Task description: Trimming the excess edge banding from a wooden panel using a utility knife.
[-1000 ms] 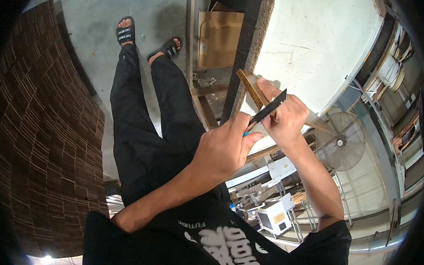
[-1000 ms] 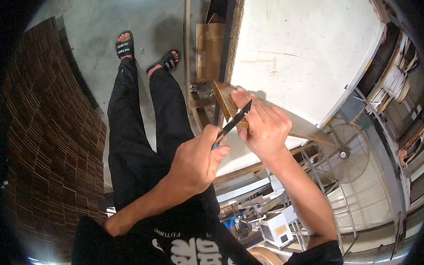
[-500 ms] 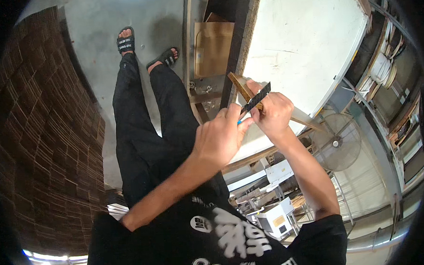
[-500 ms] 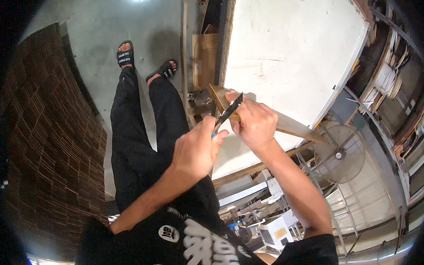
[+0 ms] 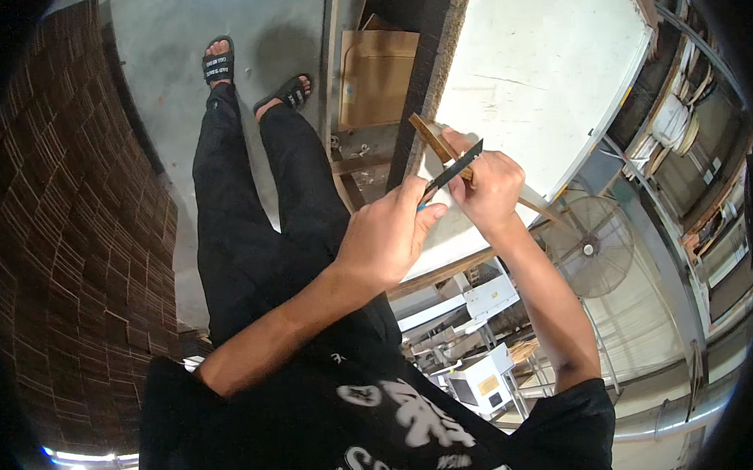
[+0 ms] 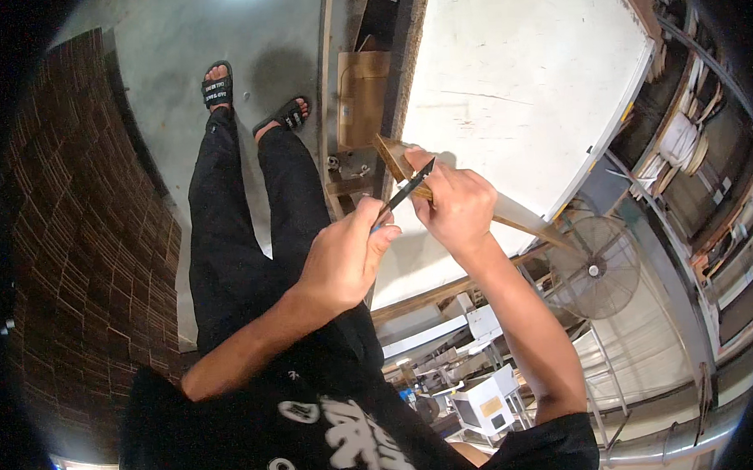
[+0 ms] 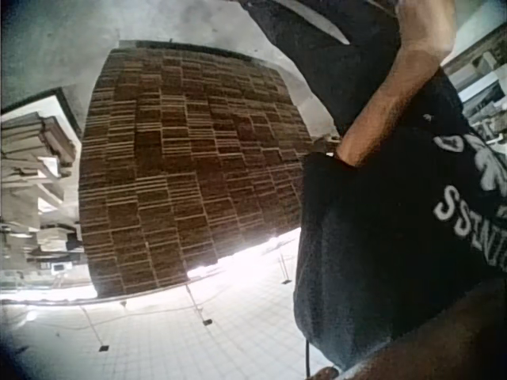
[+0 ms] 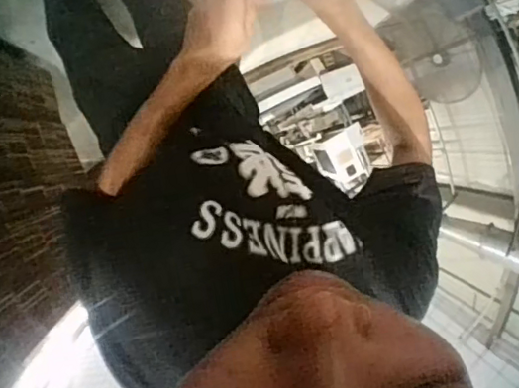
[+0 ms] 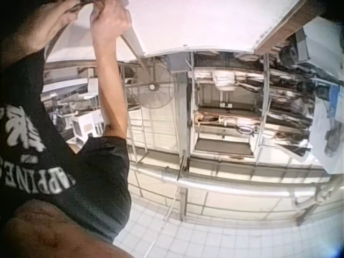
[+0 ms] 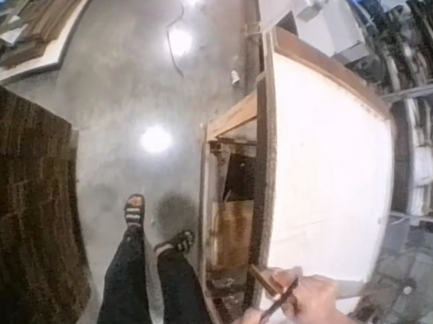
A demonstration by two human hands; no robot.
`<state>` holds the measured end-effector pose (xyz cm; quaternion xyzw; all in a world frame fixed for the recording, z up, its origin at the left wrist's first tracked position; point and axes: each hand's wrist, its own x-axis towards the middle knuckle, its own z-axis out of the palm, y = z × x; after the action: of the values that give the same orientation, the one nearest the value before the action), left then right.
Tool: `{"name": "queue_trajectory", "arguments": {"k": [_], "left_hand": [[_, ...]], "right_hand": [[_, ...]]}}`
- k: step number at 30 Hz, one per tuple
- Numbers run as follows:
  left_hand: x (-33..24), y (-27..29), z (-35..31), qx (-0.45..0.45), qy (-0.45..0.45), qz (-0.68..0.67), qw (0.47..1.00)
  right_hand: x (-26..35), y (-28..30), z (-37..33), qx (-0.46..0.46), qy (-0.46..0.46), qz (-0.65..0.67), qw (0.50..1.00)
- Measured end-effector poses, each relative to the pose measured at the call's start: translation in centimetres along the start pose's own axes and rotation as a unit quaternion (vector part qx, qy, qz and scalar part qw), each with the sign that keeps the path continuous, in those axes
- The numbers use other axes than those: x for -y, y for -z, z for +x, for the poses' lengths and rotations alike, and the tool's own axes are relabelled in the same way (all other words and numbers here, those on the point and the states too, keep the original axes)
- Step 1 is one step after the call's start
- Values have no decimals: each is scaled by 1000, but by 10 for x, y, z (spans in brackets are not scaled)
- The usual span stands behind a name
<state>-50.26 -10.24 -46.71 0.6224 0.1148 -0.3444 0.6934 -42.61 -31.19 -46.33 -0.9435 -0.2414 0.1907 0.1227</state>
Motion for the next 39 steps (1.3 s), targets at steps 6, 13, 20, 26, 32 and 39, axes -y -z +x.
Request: {"name": "queue_trajectory", "arguments": {"k": [6,13,20,26,32,39], "left_hand": [[0,7,4,36,9,17,999],[-10,-13,6,-3,40,39,998],[-2,-51,0,-54,111,-248,961],[13,-39,-1,-31,61,-215,974],[2,-14,5,-25,15,27,999],[-1,-12,10,-18,34,57,998]], "right_hand": [[-3,-6,-4,-7,13,-11,1000],[-3,-6,-5,-5,5,-27,1000],[0,-9,-3,-30,16,-9,999],[0,-6,-5,-17,5,-26,999],[-3,-3,-4,9,-2,-24,1000],[-3,-9,-6,-19,6,-17,1000]]}}
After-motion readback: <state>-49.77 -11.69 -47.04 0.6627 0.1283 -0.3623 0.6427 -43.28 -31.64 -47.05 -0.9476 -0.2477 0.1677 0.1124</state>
